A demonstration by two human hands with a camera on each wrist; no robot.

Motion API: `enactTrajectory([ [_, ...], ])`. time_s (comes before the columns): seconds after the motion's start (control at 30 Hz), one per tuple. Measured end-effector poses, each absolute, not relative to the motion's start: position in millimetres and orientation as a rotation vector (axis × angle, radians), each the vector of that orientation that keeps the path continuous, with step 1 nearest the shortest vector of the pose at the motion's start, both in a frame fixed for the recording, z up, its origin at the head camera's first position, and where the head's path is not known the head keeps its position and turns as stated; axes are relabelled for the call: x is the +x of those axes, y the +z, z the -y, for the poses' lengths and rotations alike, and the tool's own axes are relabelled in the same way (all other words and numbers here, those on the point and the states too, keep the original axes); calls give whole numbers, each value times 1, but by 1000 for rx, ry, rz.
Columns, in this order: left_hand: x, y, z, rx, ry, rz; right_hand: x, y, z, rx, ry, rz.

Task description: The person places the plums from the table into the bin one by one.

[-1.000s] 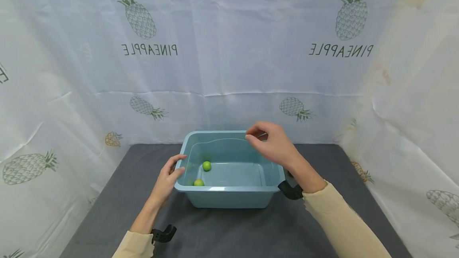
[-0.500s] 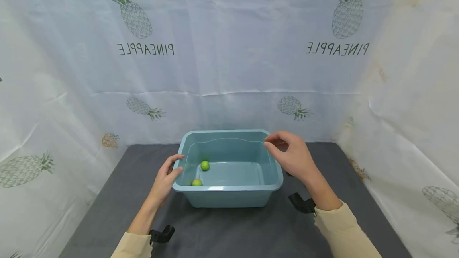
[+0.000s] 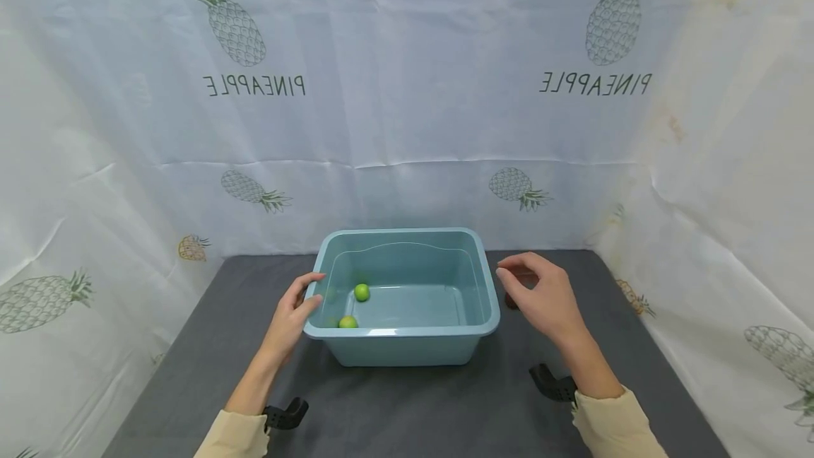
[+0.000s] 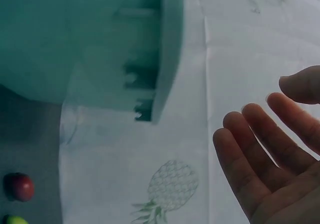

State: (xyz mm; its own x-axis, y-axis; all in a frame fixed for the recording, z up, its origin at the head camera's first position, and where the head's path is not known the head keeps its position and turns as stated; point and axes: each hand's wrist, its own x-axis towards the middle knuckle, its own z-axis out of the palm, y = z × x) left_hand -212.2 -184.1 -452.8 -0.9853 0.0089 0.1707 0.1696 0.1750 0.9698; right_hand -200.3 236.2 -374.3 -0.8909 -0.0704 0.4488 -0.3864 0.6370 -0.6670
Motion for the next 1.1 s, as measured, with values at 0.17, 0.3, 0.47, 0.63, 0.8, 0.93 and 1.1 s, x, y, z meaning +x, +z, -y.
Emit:
enactTrajectory([
  [0.17, -212, -454, 185, -175, -1936, 2305, -202, -389, -248, 279, 1123, 2499],
  [0.3, -213, -454, 185, -168, -1930, 2303, -205, -401, -257, 239, 1129, 2495],
  [0.47, -214, -454, 186, -167, -1929, 2306, -208, -416, -267, 195, 1140, 2479],
  [0.63, -213, -454, 186, -166, -1933, 2308, -213, -433, -278, 92, 1106, 2532],
  [0.8, -213, -453, 186, -166, -1933, 2307, -222, -454, -288, -2, 1094, 2594],
  [0.93, -213, -454, 186, -166, -1938, 2304, -226, -472, -295, -61, 1099, 2609],
  [1.1, -214, -454, 185, -161, -1941, 2300, -228, -490, -303, -147, 1107, 2600],
])
